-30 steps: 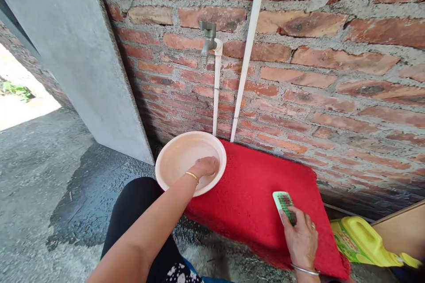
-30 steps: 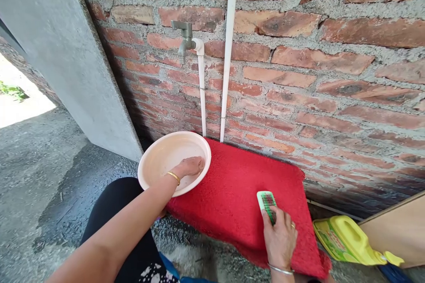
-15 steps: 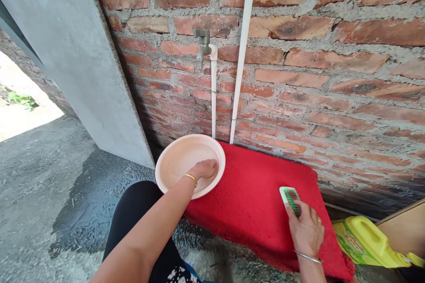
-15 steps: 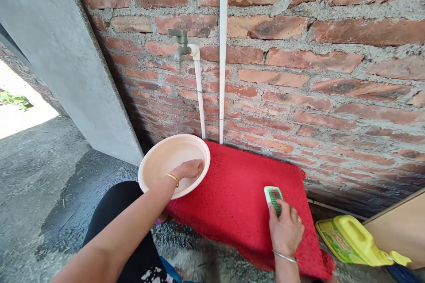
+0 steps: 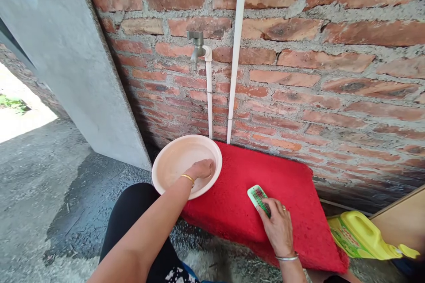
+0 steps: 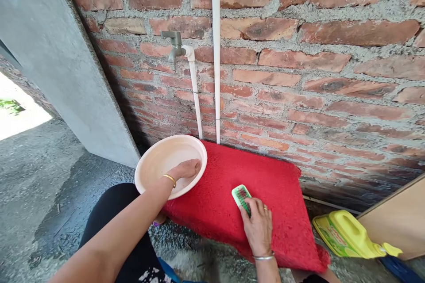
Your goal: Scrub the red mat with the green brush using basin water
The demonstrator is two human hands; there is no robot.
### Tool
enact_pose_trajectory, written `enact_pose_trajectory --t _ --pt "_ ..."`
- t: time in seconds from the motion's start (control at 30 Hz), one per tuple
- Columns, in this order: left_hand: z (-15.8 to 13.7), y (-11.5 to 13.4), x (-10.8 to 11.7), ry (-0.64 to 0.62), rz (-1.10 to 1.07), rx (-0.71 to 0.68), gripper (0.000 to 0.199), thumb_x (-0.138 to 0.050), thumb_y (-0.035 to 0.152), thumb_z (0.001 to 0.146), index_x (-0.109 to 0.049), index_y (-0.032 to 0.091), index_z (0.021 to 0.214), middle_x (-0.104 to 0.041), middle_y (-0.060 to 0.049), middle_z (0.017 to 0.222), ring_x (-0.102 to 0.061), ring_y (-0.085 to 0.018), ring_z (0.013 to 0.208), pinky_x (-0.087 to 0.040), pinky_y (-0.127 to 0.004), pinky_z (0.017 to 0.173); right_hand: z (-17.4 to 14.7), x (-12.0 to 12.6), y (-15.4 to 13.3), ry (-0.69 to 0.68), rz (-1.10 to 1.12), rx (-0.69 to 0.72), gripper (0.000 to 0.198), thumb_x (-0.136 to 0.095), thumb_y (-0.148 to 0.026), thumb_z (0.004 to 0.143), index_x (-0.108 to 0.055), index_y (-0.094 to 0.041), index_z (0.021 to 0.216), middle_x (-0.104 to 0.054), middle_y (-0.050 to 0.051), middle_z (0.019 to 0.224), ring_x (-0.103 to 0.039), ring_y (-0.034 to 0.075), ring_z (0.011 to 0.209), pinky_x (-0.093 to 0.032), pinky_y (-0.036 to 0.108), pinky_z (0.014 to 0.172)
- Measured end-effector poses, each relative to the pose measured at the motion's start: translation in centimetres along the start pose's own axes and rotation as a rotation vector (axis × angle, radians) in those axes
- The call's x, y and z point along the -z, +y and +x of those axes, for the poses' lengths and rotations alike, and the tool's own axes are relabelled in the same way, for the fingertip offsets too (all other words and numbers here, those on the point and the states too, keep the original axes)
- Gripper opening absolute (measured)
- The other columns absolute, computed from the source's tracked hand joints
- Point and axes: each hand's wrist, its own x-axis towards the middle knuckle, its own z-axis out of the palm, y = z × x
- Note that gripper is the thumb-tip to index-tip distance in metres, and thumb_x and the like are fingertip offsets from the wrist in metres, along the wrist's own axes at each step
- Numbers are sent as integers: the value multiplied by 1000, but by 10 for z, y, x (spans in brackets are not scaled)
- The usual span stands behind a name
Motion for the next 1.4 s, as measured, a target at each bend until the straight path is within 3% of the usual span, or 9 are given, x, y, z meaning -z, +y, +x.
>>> enact_pose_trajectory --t 0.17,0.27,0.57,0.67,0.8,0.93,1.03,1.23,1.4 --pt "-1 2 2 -20 -17 26 27 -51 18 82 -57 22 108 -67 -11 117 -64 -28 105 -50 -39 85 -1 24 49 163 -295 -269 72 -19 -76 88 -65 -22 99 -66 10 88 -56 24 73 -35 36 65" --pt "-3 4 4 -27 -26 28 29 -52 16 80 -57 22 108 -67 -10 116 -64 -27 105 -50 -37 86 -5 33 65 225 -377 -350 77 -15 -77 86 -66 -21 100 -65 12 88 -55 26 73 -34 36 64" --pt "-7 6 6 -24 -35 39 25 -50 16 82 -58 22 105 -68 -9 112 -64 -25 104 -49 -36 86 -5 3 12 60 -39 -76 57 -32 -69 90 -65 -24 99 -68 8 101 -59 22 88 -38 33 73" --pt "-4 4 4 -17 -30 34 25 -49 17 83 -58 22 106 -68 -9 113 -64 -26 104 -49 -37 86 -2 6 18 57 -75 -93 59 -30 -70 90 -65 -23 100 -68 8 99 -59 22 86 -38 34 72" --pt "0 2 1 -13 -15 14 27 -50 17 82 -57 22 108 -67 -10 115 -64 -27 105 -49 -38 86 -3 25 52 156 -278 -279 71 -21 -75 88 -66 -21 100 -65 11 89 -56 24 75 -35 35 66" --pt "1 1 1 -20 -9 6 26 -51 18 82 -57 21 108 -66 -11 116 -64 -28 105 -49 -39 86 -8 34 67 211 -370 -383 68 -20 -71 90 -66 -21 101 -65 13 91 -54 25 76 -34 36 66" --pt "1 2 2 -22 -16 10 26 -50 17 82 -57 21 108 -66 -11 116 -63 -28 106 -49 -38 87 -9 26 54 182 -323 -355 65 -23 -69 90 -66 -22 99 -65 12 91 -54 24 76 -33 35 66" --pt "-1 2 2 -16 -13 14 26 -50 17 83 -57 21 108 -67 -11 116 -64 -28 106 -49 -38 86 -7 4 19 96 -73 -132 62 -29 -71 90 -66 -22 98 -67 9 100 -58 24 88 -36 34 72" --pt "-2 3 4 -22 -9 17 27 -50 18 84 -58 22 109 -67 -11 117 -64 -27 108 -49 -37 88 -5 8 23 85 -74 -130 61 -31 -72 89 -65 -23 99 -68 8 99 -58 23 86 -36 34 73"
